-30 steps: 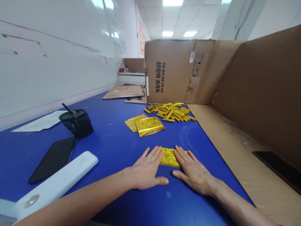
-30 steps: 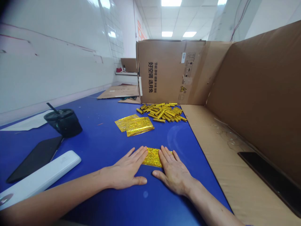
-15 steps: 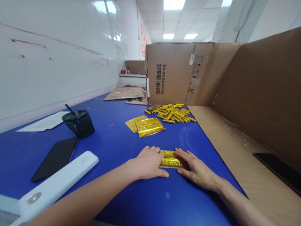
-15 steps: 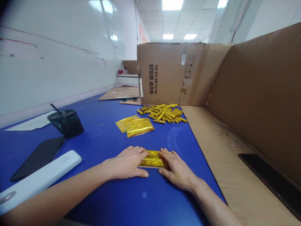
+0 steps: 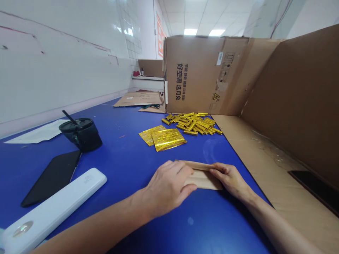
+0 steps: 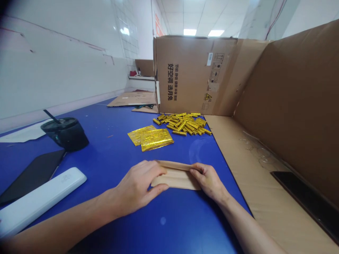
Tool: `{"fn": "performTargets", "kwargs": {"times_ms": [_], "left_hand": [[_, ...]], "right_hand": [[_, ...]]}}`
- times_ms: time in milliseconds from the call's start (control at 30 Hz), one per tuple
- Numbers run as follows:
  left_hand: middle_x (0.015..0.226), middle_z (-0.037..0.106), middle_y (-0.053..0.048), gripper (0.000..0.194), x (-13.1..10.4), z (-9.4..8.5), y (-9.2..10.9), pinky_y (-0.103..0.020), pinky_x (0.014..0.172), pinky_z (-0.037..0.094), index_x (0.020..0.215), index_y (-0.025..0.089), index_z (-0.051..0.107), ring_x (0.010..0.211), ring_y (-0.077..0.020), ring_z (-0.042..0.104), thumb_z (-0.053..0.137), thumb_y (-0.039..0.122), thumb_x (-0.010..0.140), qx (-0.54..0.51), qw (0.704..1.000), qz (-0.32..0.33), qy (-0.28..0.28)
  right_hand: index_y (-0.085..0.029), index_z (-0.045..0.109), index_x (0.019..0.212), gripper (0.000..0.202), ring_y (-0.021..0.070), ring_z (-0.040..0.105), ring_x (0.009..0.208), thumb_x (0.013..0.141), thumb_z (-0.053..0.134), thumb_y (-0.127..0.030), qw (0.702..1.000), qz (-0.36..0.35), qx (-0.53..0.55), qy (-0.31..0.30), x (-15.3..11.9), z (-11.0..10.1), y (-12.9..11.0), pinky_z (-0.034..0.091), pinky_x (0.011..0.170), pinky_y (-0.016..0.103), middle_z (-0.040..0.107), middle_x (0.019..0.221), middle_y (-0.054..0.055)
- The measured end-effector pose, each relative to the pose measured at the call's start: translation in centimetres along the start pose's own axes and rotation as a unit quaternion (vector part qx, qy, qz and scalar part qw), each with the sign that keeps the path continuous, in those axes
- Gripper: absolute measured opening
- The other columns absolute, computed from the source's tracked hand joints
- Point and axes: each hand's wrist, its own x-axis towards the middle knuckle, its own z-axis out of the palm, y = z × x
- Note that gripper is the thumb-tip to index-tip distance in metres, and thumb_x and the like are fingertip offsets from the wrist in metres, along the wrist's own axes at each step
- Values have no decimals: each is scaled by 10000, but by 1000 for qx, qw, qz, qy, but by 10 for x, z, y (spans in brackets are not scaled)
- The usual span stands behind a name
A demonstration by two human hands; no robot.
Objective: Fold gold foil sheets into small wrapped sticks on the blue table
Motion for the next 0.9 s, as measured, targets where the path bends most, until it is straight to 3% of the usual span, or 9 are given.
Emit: {"fn": "performTargets", "kwargs": {"times_ms": [133,233,400,667,900], "left_hand": [[922,556,-62,278,3,8,-7,-318,745,403,923,153,510,871,-213,502,550,353,735,30,993,9,-116],[927,556,-75,286,7,14,-17,-317,744,412,913,143,508,885,-222,496,554,350,722,55,985,14,-166],[853,564,-77,149,11,18,-19,-333,698,410,871,144,473,815,-223,508,465,183,728,106,980,42,-163],[914,531,-71,363,8,16,-23,-310,711,382,974,162,435,844,-210,489,428,32,635,105,974,91,-178],[932,537,-55,485,14,19,-35,-268,737,371,1126,170,389,888,-187,470,380,-20,680,81,974,105,-183]], "right_hand": [[-164,596,676,223,119,453,534,719,511,-365,999,11,20,30,3,1,4,348,499,218,533,565,-29],[-160,600,683,236,121,456,545,708,522,-381,998,20,33,49,5,1,3,350,507,219,543,582,-23],[-157,601,666,248,131,477,563,672,555,-400,994,34,58,82,5,2,1,365,530,228,562,591,-11],[-151,597,670,252,125,479,543,659,568,-400,989,59,89,106,7,2,4,363,517,229,572,592,-12],[-148,584,666,270,114,457,520,658,567,-417,987,65,101,105,7,2,6,349,501,225,548,570,-23]]}}
